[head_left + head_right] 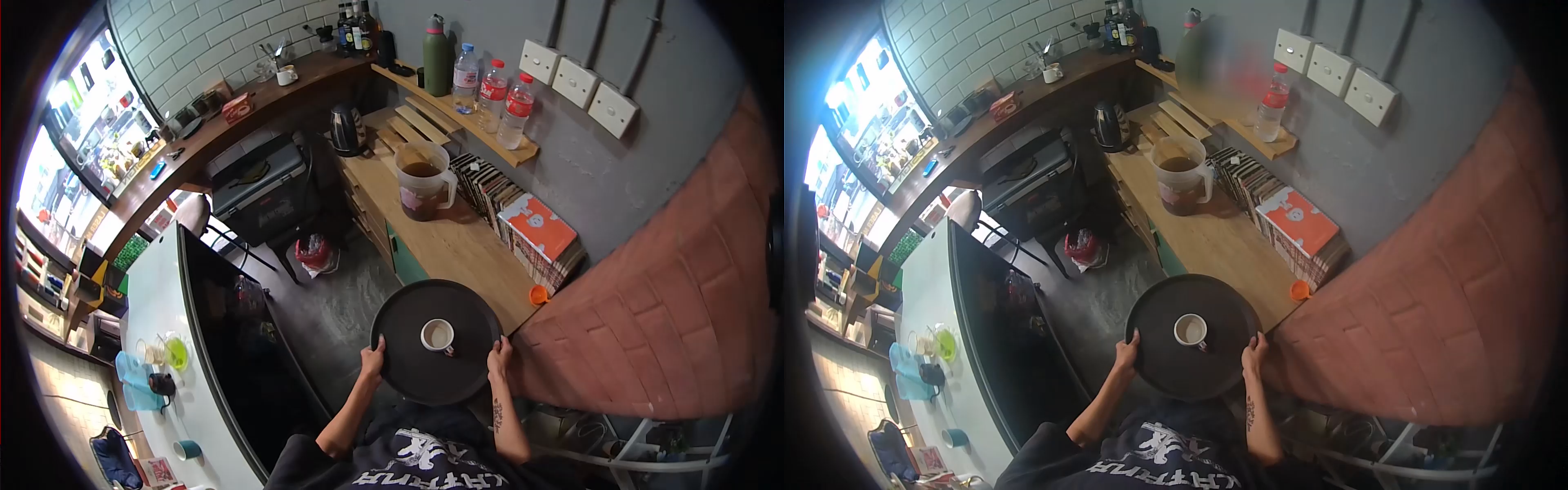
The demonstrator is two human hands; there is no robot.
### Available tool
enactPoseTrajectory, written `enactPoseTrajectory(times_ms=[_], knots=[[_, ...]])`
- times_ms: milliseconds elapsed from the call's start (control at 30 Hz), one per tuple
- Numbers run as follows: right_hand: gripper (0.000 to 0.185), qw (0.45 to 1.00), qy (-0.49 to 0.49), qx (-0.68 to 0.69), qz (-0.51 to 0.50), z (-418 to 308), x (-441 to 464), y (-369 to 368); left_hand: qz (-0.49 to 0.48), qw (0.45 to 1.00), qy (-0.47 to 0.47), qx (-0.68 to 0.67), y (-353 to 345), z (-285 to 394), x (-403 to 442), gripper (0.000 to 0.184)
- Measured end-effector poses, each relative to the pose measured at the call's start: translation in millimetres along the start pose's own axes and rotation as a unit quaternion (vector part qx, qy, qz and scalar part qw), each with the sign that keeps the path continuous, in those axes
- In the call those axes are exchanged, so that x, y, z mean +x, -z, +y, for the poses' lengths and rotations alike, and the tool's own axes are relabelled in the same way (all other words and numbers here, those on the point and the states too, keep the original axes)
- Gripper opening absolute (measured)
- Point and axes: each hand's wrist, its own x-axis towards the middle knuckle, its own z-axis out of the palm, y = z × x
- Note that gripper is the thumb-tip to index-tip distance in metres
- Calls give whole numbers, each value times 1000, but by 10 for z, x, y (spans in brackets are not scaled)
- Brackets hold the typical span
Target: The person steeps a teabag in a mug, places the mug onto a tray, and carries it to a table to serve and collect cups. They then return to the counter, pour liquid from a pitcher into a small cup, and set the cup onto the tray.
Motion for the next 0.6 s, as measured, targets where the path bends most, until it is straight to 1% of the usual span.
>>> enactPoseTrajectory(times_ms=[67,133,167,233,267,300,333,367,400,433,467,500,533,567,600], knots=[[28,1000,3,-24,12,69,221,-100,-7,1000,-1,-2,-125,-15,269,49],[25,988,66,-121,65,-11,459,-192,-31,999,-27,-11,-257,-60,622,51],[25,988,67,-120,65,-76,584,-235,-31,999,-28,-11,-315,-82,816,51],[26,988,55,-122,71,-197,725,-283,-11,999,25,23,-481,86,911,49],[26,988,56,-123,71,-251,799,-281,-7,999,29,36,-559,161,960,49],[25,979,67,-180,65,-302,884,-273,-7,999,27,33,-645,197,1054,49],[25,967,80,-236,59,-366,1003,-289,-28,999,18,3,-706,182,1166,50],[25,967,85,-235,57,-435,1114,-324,-49,998,9,-26,-742,169,1269,51],[24,965,93,-232,72,-451,1196,-353,-45,999,-12,-22,-839,230,1310,51],[24,964,97,-232,85,-440,1224,-374,-39,999,-9,-20,-880,285,1332,51],[24,958,132,-233,100,-436,1275,-387,-34,999,28,-10,-914,330,1349,51],[24,958,132,-235,97,-496,1290,-412,-31,998,63,-2,-978,428,1341,52],[23,931,192,-270,155,-618,1294,-427,-52,996,68,-11,-1003,420,1422,54],[23,895,249,-304,212,-731,1287,-420,-53,996,71,-12,-1033,398,1492,54],[20,866,287,-335,236,-919,1272,-400,-54,995,78,-17,-1095,427,1511,55]])
